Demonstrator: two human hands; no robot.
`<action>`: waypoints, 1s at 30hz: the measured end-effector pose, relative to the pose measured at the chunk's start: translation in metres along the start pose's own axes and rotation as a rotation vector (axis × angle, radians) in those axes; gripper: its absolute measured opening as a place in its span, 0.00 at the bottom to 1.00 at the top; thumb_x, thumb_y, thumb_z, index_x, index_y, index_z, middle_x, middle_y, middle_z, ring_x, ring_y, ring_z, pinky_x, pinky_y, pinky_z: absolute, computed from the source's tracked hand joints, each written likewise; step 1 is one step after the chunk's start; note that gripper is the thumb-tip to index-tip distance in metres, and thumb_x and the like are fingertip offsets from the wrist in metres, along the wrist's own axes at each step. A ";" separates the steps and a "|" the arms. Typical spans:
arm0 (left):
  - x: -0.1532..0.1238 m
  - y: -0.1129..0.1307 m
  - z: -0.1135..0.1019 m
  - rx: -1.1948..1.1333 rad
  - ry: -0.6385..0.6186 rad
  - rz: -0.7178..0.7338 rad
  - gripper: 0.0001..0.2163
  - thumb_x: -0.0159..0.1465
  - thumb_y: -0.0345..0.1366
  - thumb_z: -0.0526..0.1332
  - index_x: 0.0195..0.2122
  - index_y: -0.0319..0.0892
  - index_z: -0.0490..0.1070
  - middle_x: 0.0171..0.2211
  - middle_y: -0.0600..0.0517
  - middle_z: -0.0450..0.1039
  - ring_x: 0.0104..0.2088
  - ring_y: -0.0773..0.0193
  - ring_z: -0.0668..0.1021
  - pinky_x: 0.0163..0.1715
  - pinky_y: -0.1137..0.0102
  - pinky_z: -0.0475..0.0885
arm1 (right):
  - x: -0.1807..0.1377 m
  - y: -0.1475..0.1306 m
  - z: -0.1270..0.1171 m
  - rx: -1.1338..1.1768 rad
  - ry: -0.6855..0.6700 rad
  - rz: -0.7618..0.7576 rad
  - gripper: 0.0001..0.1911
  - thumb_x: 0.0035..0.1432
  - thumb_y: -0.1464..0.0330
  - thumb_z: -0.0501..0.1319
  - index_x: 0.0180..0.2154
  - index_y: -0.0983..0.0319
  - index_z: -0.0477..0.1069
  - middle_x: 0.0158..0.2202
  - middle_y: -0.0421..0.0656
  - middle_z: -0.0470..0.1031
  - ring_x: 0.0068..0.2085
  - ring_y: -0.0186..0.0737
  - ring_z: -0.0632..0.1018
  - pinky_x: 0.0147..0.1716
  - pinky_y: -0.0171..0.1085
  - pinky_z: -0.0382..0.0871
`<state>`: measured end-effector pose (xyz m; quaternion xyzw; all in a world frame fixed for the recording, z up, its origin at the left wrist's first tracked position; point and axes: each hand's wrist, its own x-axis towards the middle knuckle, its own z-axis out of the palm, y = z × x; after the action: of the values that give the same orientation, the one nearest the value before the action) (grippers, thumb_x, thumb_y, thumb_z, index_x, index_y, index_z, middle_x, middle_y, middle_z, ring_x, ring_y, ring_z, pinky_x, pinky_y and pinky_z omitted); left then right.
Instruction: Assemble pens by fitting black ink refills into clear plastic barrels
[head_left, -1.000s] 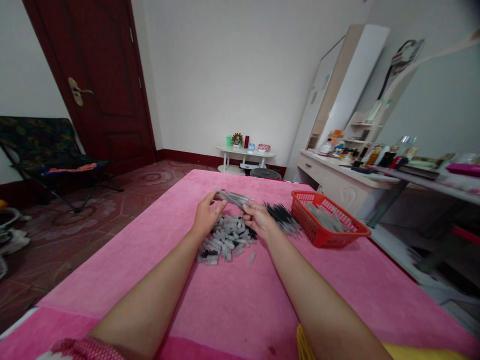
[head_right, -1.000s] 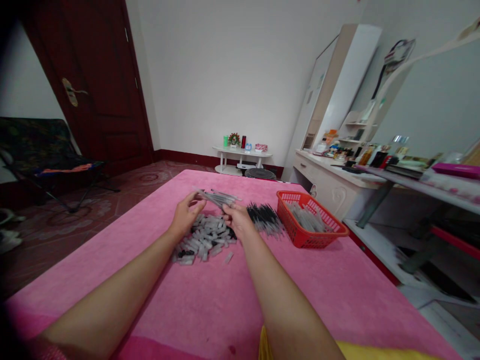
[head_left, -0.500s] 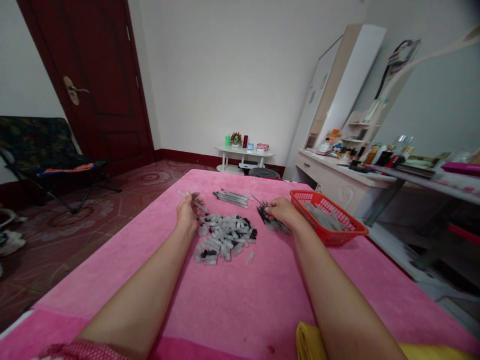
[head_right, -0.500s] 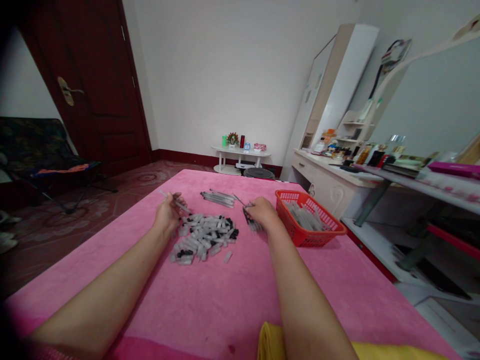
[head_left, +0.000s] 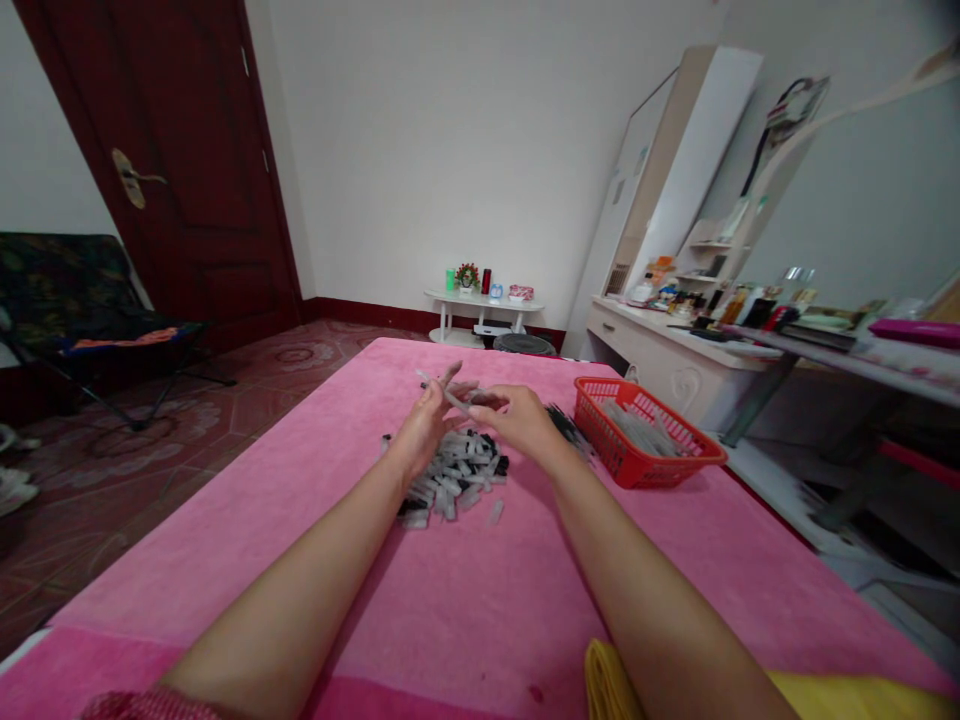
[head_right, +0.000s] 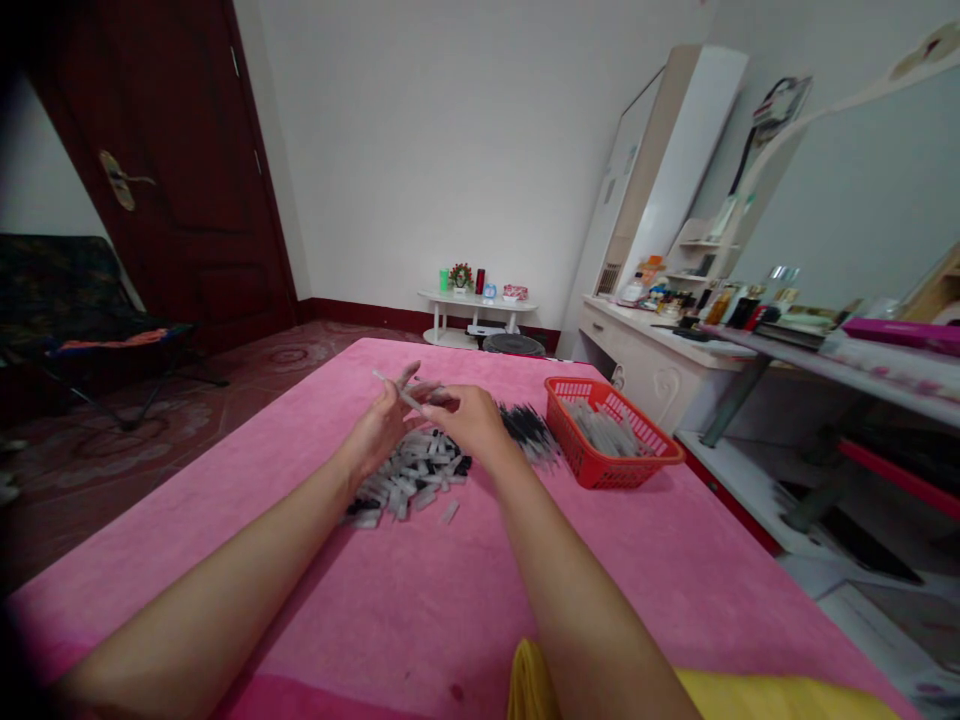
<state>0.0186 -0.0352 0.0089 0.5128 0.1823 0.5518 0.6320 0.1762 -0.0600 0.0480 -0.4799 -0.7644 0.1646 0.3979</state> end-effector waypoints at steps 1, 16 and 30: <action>-0.001 -0.001 0.005 0.009 -0.011 -0.004 0.27 0.63 0.57 0.48 0.60 0.53 0.59 0.52 0.46 0.70 0.53 0.53 0.70 0.47 0.59 0.67 | 0.000 -0.003 0.004 0.009 -0.004 -0.024 0.09 0.52 0.67 0.62 0.36 0.61 0.78 0.34 0.42 0.80 0.33 0.37 0.76 0.33 0.34 0.66; 0.007 -0.006 -0.103 0.411 0.807 0.227 0.23 0.59 0.54 0.53 0.35 0.37 0.74 0.28 0.46 0.75 0.26 0.66 0.74 0.25 0.74 0.67 | -0.014 0.032 -0.101 -0.641 0.592 0.583 0.17 0.51 0.62 0.60 0.43 0.59 0.75 0.37 0.49 0.79 0.41 0.48 0.77 0.37 0.40 0.66; 0.005 -0.017 -0.106 0.288 0.775 0.137 0.22 0.59 0.52 0.53 0.36 0.36 0.72 0.25 0.49 0.73 0.22 0.67 0.74 0.22 0.72 0.69 | -0.015 0.057 -0.109 -0.335 0.794 0.487 0.15 0.47 0.68 0.59 0.38 0.65 0.76 0.38 0.51 0.77 0.42 0.47 0.75 0.42 0.42 0.68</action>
<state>-0.0555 0.0190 -0.0471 0.3613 0.4471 0.7135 0.4005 0.2975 -0.0592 0.0734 -0.7277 -0.4354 -0.0677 0.5256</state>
